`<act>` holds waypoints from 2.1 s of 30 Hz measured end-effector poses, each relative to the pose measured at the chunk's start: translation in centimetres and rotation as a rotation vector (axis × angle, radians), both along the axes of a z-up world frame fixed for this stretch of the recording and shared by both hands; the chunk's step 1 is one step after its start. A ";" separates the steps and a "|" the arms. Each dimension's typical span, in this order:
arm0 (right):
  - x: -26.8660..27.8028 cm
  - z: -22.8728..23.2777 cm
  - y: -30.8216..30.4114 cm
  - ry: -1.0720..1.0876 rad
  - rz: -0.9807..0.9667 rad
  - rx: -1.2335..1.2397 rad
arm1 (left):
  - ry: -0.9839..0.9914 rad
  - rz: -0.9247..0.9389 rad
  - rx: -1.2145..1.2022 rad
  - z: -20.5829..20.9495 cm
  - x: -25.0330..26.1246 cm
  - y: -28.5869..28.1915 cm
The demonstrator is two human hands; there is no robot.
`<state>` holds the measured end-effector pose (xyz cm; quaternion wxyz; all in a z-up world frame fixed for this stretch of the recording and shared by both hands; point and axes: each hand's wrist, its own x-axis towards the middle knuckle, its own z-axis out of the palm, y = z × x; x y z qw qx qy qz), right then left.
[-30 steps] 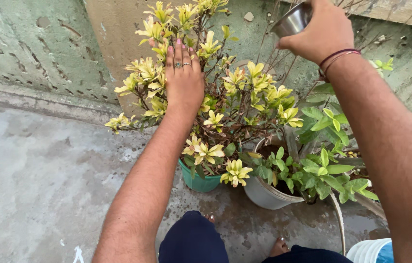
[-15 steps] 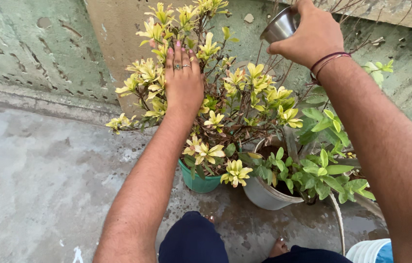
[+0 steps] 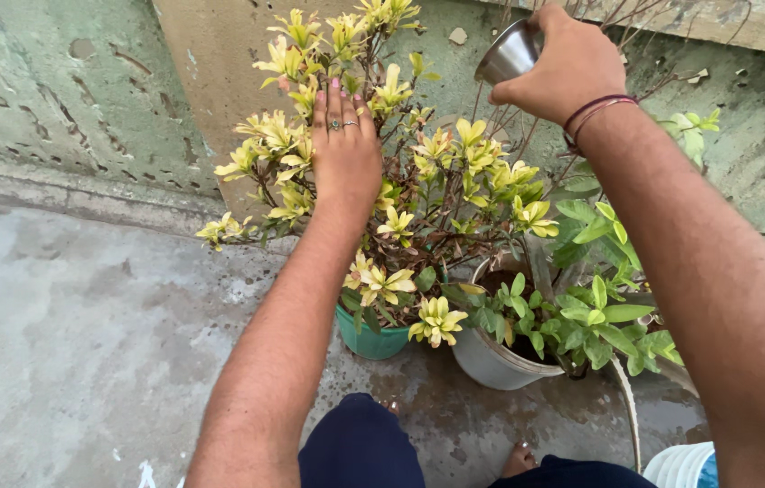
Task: The person uses a small metal cup to scoop water from a bucket and pour it onto several potted plants by hand.
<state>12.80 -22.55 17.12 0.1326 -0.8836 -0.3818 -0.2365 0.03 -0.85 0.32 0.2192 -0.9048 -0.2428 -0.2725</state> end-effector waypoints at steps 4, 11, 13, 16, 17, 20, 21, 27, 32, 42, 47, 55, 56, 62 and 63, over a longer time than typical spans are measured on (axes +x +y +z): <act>-0.3 -0.1 0.5 0.001 -0.009 -0.019 | 0.072 0.045 0.045 0.4 0.2 -0.5; -0.7 -0.2 1.3 0.006 -0.005 -0.038 | 0.074 0.057 0.035 0.4 -0.3 -0.4; -0.8 -0.3 1.6 -0.004 -0.019 -0.047 | 0.064 0.050 0.019 0.4 -0.3 -0.3; -1.0 -0.5 1.8 -0.010 0.015 -0.025 | 0.064 0.046 0.025 0.3 -0.2 -0.3; -1.0 -0.5 2.0 -0.010 0.012 -0.034 | 0.061 0.046 0.036 0.2 -0.1 -0.3; -1.4 -0.4 2.5 -0.016 0.004 -0.055 | 0.049 0.039 0.035 -0.1 0.0 -0.3; -1.6 -0.4 2.6 -0.022 0.004 -0.060 | 0.044 0.036 0.029 -0.1 0.1 -0.3; -2.7 -0.4 3.2 0.013 -0.012 -0.068 | 0.058 0.063 0.047 0.0 0.0 -0.2; -3.4 -0.5 3.8 -0.005 0.005 -0.079 | 0.100 0.065 0.040 0.4 -0.3 -0.5; -6.0 0.0 4.7 -0.011 -0.004 -0.142 | 0.157 0.079 0.064 1.0 -0.7 -1.0; -6.6 -0.2 4.7 -0.002 0.031 -0.131 | 0.086 0.050 0.070 0.9 -1.2 -1.4; -6.1 -0.5 3.9 -0.078 0.164 -0.149 | 0.113 0.036 0.094 2.5 -2.8 -2.7; -6.2 -0.6 3.6 -0.061 0.176 -0.113 | 0.113 0.025 0.087 2.8 -3.0 -3.0; -7.9 -0.8 0.9 0.025 0.311 0.156 | 0.073 -0.021 0.140 4.0 -4.6 -5.4; -8.2 -0.7 0.3 0.041 0.339 0.186 | 0.073 -0.031 0.146 4.2 -5.0 -5.9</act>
